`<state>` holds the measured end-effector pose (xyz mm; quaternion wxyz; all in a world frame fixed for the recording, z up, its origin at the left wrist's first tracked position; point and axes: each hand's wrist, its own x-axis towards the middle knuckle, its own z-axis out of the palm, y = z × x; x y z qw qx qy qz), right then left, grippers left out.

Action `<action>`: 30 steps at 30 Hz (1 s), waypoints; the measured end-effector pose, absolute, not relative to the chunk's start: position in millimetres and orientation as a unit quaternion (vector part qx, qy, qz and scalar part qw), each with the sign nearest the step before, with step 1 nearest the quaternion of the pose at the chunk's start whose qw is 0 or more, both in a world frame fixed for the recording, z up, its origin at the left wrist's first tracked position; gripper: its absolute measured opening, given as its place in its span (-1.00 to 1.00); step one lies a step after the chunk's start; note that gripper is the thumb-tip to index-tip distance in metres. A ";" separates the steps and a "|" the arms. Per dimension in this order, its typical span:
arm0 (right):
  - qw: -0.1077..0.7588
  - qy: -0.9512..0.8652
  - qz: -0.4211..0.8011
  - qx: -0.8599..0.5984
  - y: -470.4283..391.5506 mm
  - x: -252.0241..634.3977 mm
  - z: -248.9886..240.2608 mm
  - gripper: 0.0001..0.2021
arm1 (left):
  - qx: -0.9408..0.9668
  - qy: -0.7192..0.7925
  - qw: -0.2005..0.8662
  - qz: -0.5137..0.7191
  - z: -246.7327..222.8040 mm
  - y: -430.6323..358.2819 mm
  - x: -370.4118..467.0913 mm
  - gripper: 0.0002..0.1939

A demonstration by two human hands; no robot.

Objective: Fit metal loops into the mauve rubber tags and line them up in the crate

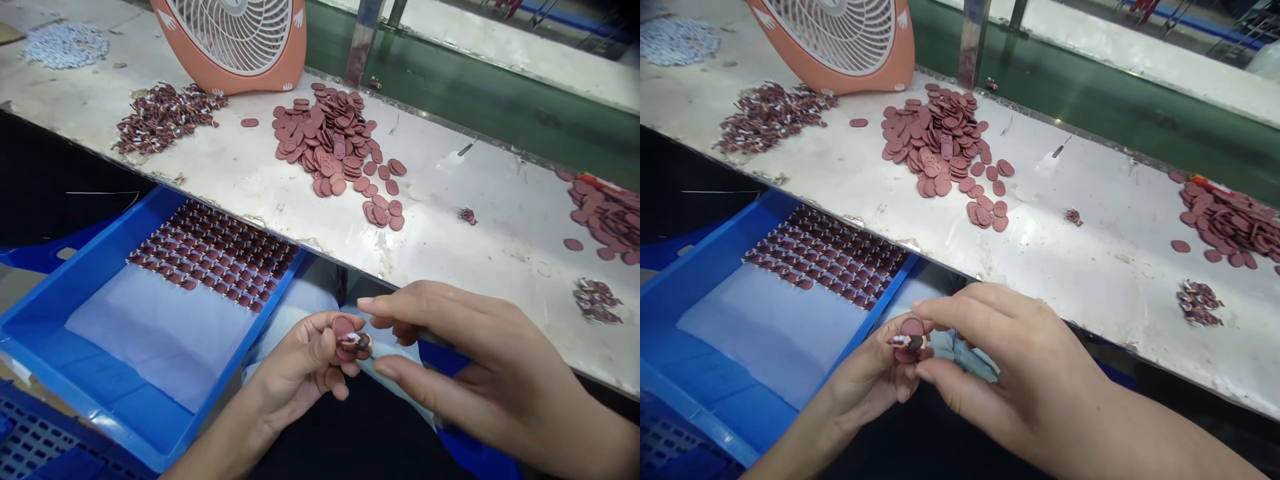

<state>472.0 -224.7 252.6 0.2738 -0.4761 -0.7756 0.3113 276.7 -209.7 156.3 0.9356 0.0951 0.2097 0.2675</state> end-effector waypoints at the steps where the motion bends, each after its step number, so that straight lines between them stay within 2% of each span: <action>1: 0.286 -0.773 0.309 -0.474 -224.0 471.9 250.3 -0.70 | 0.087 0.208 0.937 0.268 155.1 -209.2 276.4 -0.78; 6: 0.317 -0.751 0.324 -0.481 -220.8 465.6 239.0 -0.79 | 0.053 0.191 0.941 0.275 152.7 -208.4 275.7 -0.78; 16: 0.308 -0.722 0.361 -0.503 -220.6 456.5 228.9 -0.80 | 0.053 0.202 0.937 0.281 150.7 -206.4 272.6 -0.74; 21: 0.331 -0.715 0.357 -0.502 -219.2 453.2 223.4 -0.79 | 0.071 0.204 0.937 0.273 146.4 -202.1 271.8 -0.66; 25: 0.377 -0.726 0.249 -0.518 -217.4 445.3 213.1 -0.82 | 0.104 0.274 0.910 0.293 148.5 -199.9 272.5 -0.49; 30: 0.406 -0.761 0.016 -0.506 -216.0 432.8 188.1 -0.75 | 0.196 0.437 0.746 0.462 158.1 -204.0 275.9 -0.67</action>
